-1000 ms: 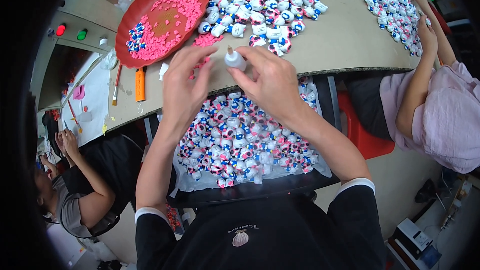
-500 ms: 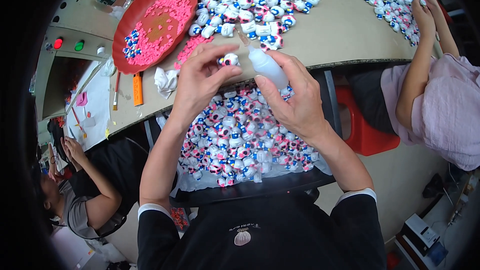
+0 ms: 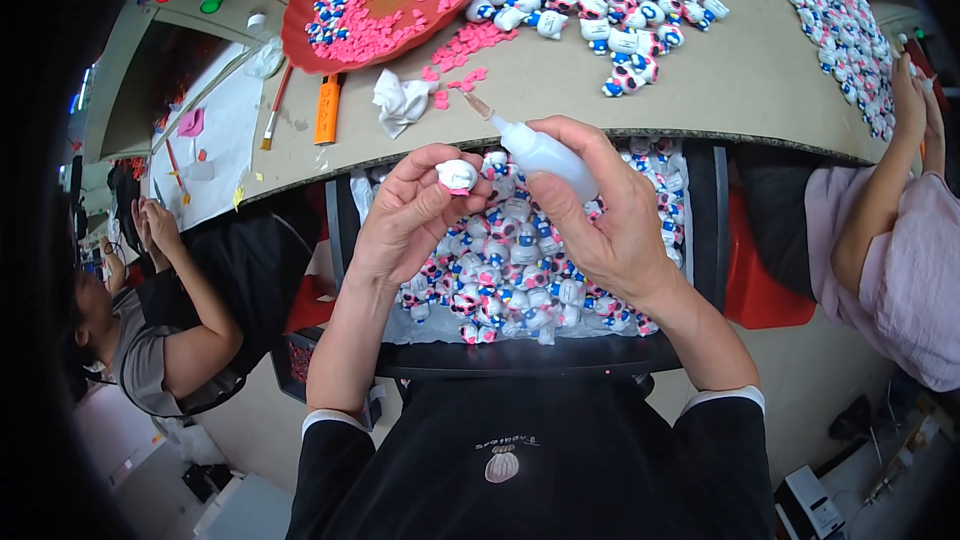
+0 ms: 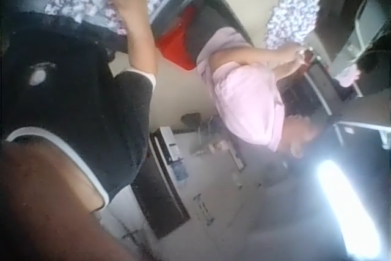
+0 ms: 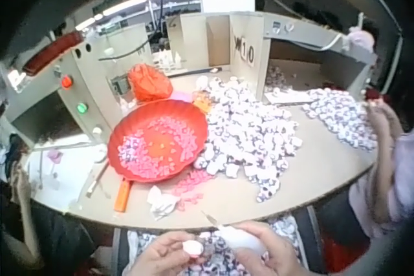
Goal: The person applies glue from a glue bottle to figurine parts, then attaches small decorative elements to them by hand.
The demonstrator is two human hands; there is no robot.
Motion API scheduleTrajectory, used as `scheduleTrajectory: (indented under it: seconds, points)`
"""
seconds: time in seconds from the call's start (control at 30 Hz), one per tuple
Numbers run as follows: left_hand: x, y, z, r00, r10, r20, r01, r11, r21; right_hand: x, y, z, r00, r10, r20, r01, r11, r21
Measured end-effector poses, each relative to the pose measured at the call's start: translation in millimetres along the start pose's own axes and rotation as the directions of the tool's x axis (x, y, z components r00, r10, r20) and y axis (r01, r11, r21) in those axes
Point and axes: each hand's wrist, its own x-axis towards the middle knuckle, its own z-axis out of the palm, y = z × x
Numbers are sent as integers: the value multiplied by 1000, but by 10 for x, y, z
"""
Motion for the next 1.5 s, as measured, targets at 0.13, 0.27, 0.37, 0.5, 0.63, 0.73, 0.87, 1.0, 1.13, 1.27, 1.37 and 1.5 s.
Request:
scheduleTrajectory:
  seconds: [0.13,0.27,0.37,0.5,0.63,0.73,0.87,1.0,1.13,1.27,1.37,1.5]
  points:
    - [-139,3,-19,999,23,-37,-24,1000,-17,-17,-15,44,999,50,7,-50,997,64]
    - [-222,-25,-71,999,-38,-18,35,987,-158,-8,-34,63,998,64,8,-65,996,66]
    - [-247,-40,-69,1000,-19,-24,17,994,-108,-10,-26,62,997,72,-3,-72,995,74]
    - [-248,-79,-79,999,-38,11,39,971,-235,-18,22,66,997,76,17,-77,996,43]
    - [-223,-67,-50,998,-47,36,55,951,-303,-23,36,60,997,73,6,-73,996,53]
    - [-215,-81,-50,998,-32,60,50,942,-332,-17,37,65,996,84,1,-83,994,66]
    - [-213,-92,-109,999,-19,42,32,946,-323,-11,26,64,999,43,4,-43,999,-20]
    - [-203,-109,-127,998,68,2,-67,984,-164,7,-31,45,999,6,31,-6,1000,-2]
    - [-235,-106,-104,988,136,-73,-137,990,-18,42,-89,10,977,-208,48,210,976,-60]
    - [-237,-127,-83,974,187,-127,-187,982,12,25,-119,8,958,-282,59,288,946,-151]
    - [-244,-142,-97,963,205,-174,-198,979,54,15,-114,36,952,-299,72,307,936,-170]
    - [-235,-132,-91,963,214,-162,-201,975,91,-3,-95,65,960,-268,87,279,945,-171]
